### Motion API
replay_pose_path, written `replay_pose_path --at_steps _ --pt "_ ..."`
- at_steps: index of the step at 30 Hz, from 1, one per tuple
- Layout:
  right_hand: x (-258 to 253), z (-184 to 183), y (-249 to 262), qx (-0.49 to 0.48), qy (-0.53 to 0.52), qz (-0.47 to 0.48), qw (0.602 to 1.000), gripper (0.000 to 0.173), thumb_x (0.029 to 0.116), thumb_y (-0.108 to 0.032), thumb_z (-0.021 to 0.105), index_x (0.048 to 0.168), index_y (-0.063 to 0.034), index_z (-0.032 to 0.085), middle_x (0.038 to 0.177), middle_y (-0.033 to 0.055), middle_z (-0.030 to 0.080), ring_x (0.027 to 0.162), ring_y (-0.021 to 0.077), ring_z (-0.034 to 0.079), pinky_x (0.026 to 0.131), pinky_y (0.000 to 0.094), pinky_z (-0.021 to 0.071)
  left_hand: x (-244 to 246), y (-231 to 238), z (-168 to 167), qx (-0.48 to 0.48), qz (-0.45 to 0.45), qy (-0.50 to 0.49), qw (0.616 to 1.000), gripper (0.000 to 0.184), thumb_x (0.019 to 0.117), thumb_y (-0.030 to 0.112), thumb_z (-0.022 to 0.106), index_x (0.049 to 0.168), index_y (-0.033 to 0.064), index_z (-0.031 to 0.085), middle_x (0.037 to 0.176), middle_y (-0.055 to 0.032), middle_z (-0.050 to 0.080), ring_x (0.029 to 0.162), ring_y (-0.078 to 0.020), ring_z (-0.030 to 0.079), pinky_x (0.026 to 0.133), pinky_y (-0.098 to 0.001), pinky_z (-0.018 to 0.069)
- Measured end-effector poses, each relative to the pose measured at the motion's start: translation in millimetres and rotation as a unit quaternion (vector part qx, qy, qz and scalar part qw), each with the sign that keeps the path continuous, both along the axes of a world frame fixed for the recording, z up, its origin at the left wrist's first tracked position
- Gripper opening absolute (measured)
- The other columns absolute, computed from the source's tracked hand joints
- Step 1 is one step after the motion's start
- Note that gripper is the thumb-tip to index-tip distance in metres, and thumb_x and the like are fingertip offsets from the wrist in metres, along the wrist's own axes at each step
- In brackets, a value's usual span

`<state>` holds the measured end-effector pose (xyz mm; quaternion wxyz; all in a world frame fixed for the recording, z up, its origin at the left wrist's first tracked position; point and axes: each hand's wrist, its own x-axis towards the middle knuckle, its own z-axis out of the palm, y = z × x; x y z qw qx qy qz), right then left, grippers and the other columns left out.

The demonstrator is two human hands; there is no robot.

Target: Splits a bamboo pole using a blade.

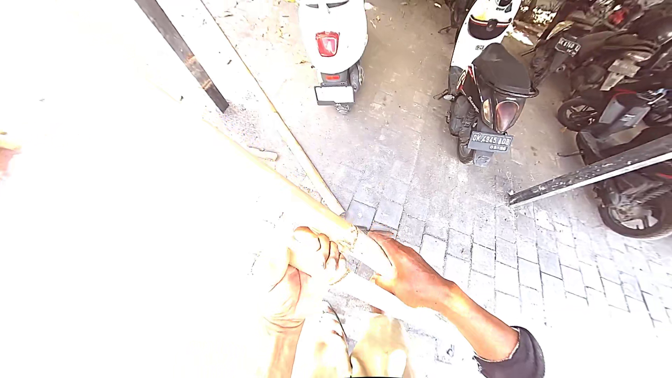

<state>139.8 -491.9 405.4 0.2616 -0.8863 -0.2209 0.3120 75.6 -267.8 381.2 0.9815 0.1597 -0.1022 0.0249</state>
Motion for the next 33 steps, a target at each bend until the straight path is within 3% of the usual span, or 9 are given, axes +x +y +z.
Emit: replay_pose_path --at_steps 3,7,10,13,16,19,21,26,33 --pt "1.4 -28.2 6.4 0.049 -0.002 0.010 0.999 0.076 0.0884 -0.036 0.074 0.156 -0.0218 0.042 0.140 0.0045 0.061 0.127 0.0163 0.059 0.109 0.0420 0.0490 -10.0 6.5 -2.8 0.042 0.016 0.001 0.999 0.031 0.1023 0.042 0.057 0.097 0.0122 0.065 0.078 -0.0047 0.059 0.071 -0.0200 0.061 0.066 -0.0367 0.0529" --pt "-4.6 -54.2 32.9 0.007 0.020 0.050 0.998 0.065 0.0933 -0.024 0.070 0.152 -0.0139 0.046 0.136 0.0123 0.064 0.124 0.0256 0.063 0.108 0.0470 0.0496 -16.9 3.2 -5.1 0.147 0.127 -0.014 0.981 0.028 0.1055 0.038 0.055 0.098 0.0121 0.065 0.079 -0.0043 0.061 0.070 -0.0192 0.064 0.073 -0.0404 0.0595" --pt "-18.8 -82.6 42.4 0.053 0.036 0.085 0.994 0.059 0.0954 -0.025 0.070 0.149 -0.0125 0.049 0.133 0.0135 0.066 0.121 0.0262 0.065 0.106 0.0470 0.0516 -25.9 1.9 -15.9 0.110 0.132 0.039 0.984 0.032 0.1054 0.043 0.052 0.092 0.0157 0.061 0.073 0.0008 0.054 0.059 -0.0136 0.055 0.057 -0.0309 0.0528" --pt "-32.8 -119.7 45.8 0.115 0.004 0.107 0.988 0.060 0.0977 -0.027 0.067 0.152 -0.0102 0.045 0.136 0.0140 0.063 0.125 0.0250 0.062 0.108 0.0447 0.0507 -40.2 3.8 -26.4 0.056 0.127 0.057 0.989 0.036 0.1073 0.042 0.046 0.093 0.0125 0.060 0.070 0.0000 0.051 0.056 -0.0140 0.053 0.057 -0.0300 0.0511" --pt "-41.9 -118.5 57.4 0.131 -0.016 0.115 0.985 0.055 0.1008 -0.024 0.064 0.150 -0.0042 0.047 0.135 0.0171 0.064 0.125 0.0270 0.064 0.109 0.0443 0.0500 -52.0 6.9 -30.0 0.071 0.154 0.100 0.980 0.041 0.1102 0.043 0.038 0.095 0.0125 0.060 0.070 0.0007 0.050 0.056 -0.0131 0.052 0.057 -0.0287 0.0519" --pt "-47.5 -110.3 67.2 0.080 -0.029 0.105 0.991 0.044 0.1004 -0.034 0.064 0.129 0.0000 0.061 0.112 0.0179 0.071 0.104 0.0294 0.070 0.093 0.0481 0.0565 -63.4 8.1 -31.4 0.111 0.182 0.168 0.962 0.044 0.1113 0.046 0.032 0.090 0.0163 0.057 0.063 0.0046 0.045 0.050 -0.0090 0.048 0.051 -0.0248 0.0489" --pt "-47.4 -115.0 70.3 0.030 -0.021 0.090 0.995 0.042 0.0956 -0.032 0.067 0.122 0.0012 0.063 0.104 0.0191 0.071 0.097 0.0324 0.071 0.086 0.0518 0.0575 -69.0 5.9 -26.8 0.123 0.188 0.220 0.949 0.046 0.1116 0.047 0.029 0.086 0.0193 0.054 0.061 0.0068 0.042 0.049 -0.0068 0.044 0.051 -0.0227 0.0470" --pt "-33.6 -124.3 77.2 -0.053 -0.014 0.066 0.996 0.051 0.0879 -0.024 0.069 0.134 -0.0079 0.059 0.103 0.0140 0.072 0.093 0.0298 0.072 0.082 0.0538 0.0587 -78.8 -0.6 -5.8 0.151 0.207 0.288 0.923 0.044 0.1120 0.046 0.030 0.083 0.0204 0.050 0.061 0.0070 0.038 0.049 -0.0066 0.041 0.051 -0.0215 0.0456" --pt "39.9 -165.1 68.5 -0.116 -0.114 0.043 0.986 0.047 0.0887 -0.029 0.068 0.128 -0.0052 0.060 0.103 0.0163 0.073 0.097 0.0338 0.072 0.084 0.0570 0.0574 -112.9 -28.9 22.5 0.233 0.299 0.297 0.876 0.046 0.1130 0.038 0.027 0.079 0.0184 0.051 0.059 0.0059 0.039 0.046 -0.0095 0.041 0.047 -0.0253 0.0470"
